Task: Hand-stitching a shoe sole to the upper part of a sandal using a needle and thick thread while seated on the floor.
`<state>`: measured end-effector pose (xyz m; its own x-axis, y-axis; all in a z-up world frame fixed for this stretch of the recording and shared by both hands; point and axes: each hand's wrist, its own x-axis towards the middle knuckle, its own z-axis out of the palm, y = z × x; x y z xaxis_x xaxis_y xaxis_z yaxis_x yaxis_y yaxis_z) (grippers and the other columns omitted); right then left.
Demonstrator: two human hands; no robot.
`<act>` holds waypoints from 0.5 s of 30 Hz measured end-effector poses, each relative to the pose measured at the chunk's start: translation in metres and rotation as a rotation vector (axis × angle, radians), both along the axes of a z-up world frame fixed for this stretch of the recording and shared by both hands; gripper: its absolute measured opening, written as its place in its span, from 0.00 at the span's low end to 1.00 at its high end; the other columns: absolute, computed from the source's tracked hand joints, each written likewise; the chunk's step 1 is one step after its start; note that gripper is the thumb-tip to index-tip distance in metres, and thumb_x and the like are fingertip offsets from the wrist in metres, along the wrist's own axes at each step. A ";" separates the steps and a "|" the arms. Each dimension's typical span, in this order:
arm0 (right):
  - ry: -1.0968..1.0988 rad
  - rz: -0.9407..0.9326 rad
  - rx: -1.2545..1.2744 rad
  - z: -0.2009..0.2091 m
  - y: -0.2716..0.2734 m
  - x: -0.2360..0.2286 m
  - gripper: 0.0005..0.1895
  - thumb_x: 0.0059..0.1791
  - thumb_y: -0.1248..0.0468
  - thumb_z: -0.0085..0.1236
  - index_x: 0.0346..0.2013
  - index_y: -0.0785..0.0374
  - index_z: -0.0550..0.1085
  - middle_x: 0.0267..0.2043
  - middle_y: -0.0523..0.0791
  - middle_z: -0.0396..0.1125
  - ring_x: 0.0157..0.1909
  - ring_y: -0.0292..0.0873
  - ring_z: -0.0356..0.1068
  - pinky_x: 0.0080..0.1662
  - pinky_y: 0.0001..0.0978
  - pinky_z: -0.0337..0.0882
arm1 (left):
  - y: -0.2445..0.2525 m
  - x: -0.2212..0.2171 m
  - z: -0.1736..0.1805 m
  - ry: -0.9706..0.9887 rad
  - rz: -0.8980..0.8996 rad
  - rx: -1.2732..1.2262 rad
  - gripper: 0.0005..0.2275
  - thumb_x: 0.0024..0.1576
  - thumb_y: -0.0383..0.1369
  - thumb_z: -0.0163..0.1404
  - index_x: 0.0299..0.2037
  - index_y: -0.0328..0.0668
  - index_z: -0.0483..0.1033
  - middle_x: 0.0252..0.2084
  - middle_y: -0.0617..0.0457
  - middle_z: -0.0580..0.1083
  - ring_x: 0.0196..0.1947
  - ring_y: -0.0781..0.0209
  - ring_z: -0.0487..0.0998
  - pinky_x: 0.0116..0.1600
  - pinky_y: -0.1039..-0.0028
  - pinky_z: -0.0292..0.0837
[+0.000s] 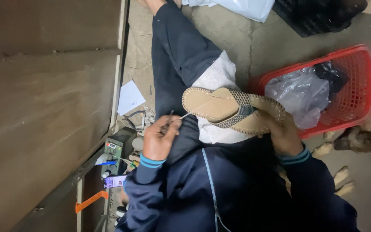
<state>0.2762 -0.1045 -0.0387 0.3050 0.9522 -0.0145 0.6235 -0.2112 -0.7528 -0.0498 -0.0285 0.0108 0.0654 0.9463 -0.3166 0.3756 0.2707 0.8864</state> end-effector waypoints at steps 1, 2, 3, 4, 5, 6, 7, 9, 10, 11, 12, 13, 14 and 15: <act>0.208 -0.057 -0.059 0.008 0.011 -0.001 0.16 0.50 0.57 0.63 0.48 0.61 0.79 0.36 0.48 0.70 0.35 0.45 0.71 0.35 0.38 0.74 | 0.001 -0.008 0.001 0.116 0.003 0.029 0.04 0.57 0.29 0.59 0.39 0.43 0.85 0.19 0.48 0.76 0.19 0.63 0.73 0.27 0.74 0.71; 0.418 -0.113 -0.116 0.014 0.024 -0.003 0.15 0.50 0.59 0.63 0.48 0.64 0.79 0.35 0.48 0.70 0.34 0.43 0.71 0.35 0.38 0.75 | 0.002 -0.016 0.003 0.234 0.008 0.061 0.04 0.57 0.30 0.59 0.40 0.41 0.85 0.21 0.43 0.76 0.21 0.55 0.76 0.28 0.68 0.71; 0.416 -0.112 -0.118 0.023 0.031 -0.005 0.15 0.50 0.59 0.63 0.48 0.64 0.79 0.35 0.48 0.70 0.34 0.43 0.71 0.35 0.38 0.75 | 0.001 -0.016 0.005 0.233 0.010 0.058 0.04 0.57 0.30 0.59 0.40 0.41 0.85 0.21 0.43 0.76 0.21 0.55 0.76 0.28 0.68 0.71; 0.628 -0.168 -0.178 0.030 0.038 -0.007 0.15 0.49 0.61 0.63 0.48 0.66 0.79 0.35 0.48 0.70 0.33 0.42 0.70 0.34 0.38 0.76 | 0.000 -0.017 0.007 0.285 0.013 0.121 0.07 0.57 0.28 0.58 0.45 0.39 0.82 0.27 0.41 0.77 0.26 0.47 0.78 0.32 0.62 0.73; 0.840 -0.224 -0.238 0.038 0.045 -0.009 0.15 0.49 0.63 0.62 0.47 0.69 0.79 0.34 0.49 0.70 0.32 0.41 0.70 0.34 0.38 0.76 | -0.001 -0.017 0.010 0.338 0.015 0.184 0.11 0.58 0.26 0.58 0.50 0.38 0.80 0.33 0.39 0.77 0.31 0.39 0.79 0.37 0.56 0.75; 0.841 -0.224 -0.243 0.033 0.043 -0.007 0.15 0.49 0.63 0.62 0.47 0.69 0.79 0.34 0.49 0.70 0.32 0.41 0.70 0.34 0.38 0.76 | 0.000 -0.011 0.018 0.339 0.015 0.180 0.11 0.58 0.26 0.58 0.50 0.38 0.80 0.33 0.39 0.77 0.31 0.39 0.79 0.37 0.56 0.75; 0.819 -0.160 -0.240 0.029 0.040 -0.004 0.14 0.51 0.64 0.60 0.50 0.68 0.78 0.41 0.49 0.72 0.40 0.41 0.70 0.44 0.40 0.75 | 0.001 -0.004 0.026 0.322 -0.018 0.210 0.10 0.59 0.26 0.55 0.50 0.35 0.80 0.34 0.37 0.77 0.34 0.36 0.79 0.40 0.54 0.75; 0.795 -0.096 -0.233 0.027 0.040 -0.002 0.14 0.53 0.65 0.59 0.52 0.67 0.78 0.49 0.49 0.73 0.47 0.42 0.70 0.54 0.41 0.73 | 0.004 0.011 0.039 0.303 -0.052 0.243 0.10 0.61 0.25 0.52 0.50 0.32 0.79 0.36 0.35 0.76 0.38 0.32 0.79 0.44 0.52 0.75; 0.784 -0.049 -0.206 0.030 0.042 -0.002 0.14 0.53 0.66 0.57 0.53 0.69 0.77 0.51 0.50 0.72 0.50 0.42 0.69 0.58 0.43 0.72 | 0.005 0.018 0.044 0.211 -0.099 0.243 0.11 0.61 0.24 0.52 0.52 0.32 0.79 0.40 0.34 0.78 0.40 0.32 0.80 0.46 0.51 0.76; 0.773 -0.002 -0.179 0.033 0.043 -0.002 0.15 0.53 0.68 0.56 0.54 0.70 0.77 0.53 0.52 0.72 0.53 0.41 0.68 0.61 0.45 0.70 | 0.006 0.026 0.049 0.119 -0.146 0.243 0.12 0.61 0.24 0.52 0.54 0.31 0.79 0.43 0.33 0.80 0.43 0.31 0.82 0.47 0.50 0.77; 0.774 -0.004 -0.180 0.037 0.044 -0.005 0.15 0.53 0.68 0.56 0.54 0.70 0.77 0.53 0.52 0.72 0.53 0.41 0.68 0.61 0.45 0.70 | 0.005 0.030 0.047 0.119 -0.147 0.242 0.12 0.61 0.24 0.52 0.54 0.31 0.79 0.43 0.33 0.80 0.43 0.31 0.82 0.47 0.50 0.77; 0.768 0.004 -0.178 0.041 0.045 -0.007 0.15 0.53 0.68 0.57 0.53 0.70 0.77 0.51 0.52 0.73 0.51 0.42 0.69 0.59 0.44 0.71 | 0.005 0.035 0.046 0.117 -0.186 0.245 0.11 0.60 0.26 0.54 0.52 0.35 0.81 0.41 0.38 0.81 0.40 0.35 0.83 0.44 0.54 0.78; 0.763 0.010 -0.176 0.045 0.046 -0.010 0.15 0.53 0.67 0.57 0.53 0.70 0.77 0.49 0.52 0.74 0.50 0.42 0.70 0.57 0.43 0.73 | 0.004 0.039 0.044 0.115 -0.226 0.248 0.10 0.59 0.28 0.56 0.50 0.39 0.82 0.39 0.43 0.81 0.37 0.38 0.84 0.40 0.58 0.80; 0.764 0.007 -0.177 0.037 0.042 -0.005 0.15 0.53 0.67 0.57 0.53 0.70 0.77 0.49 0.52 0.74 0.50 0.42 0.70 0.57 0.43 0.73 | 0.004 0.043 0.043 0.116 -0.229 0.246 0.10 0.59 0.28 0.56 0.50 0.39 0.82 0.39 0.43 0.81 0.37 0.38 0.84 0.40 0.58 0.80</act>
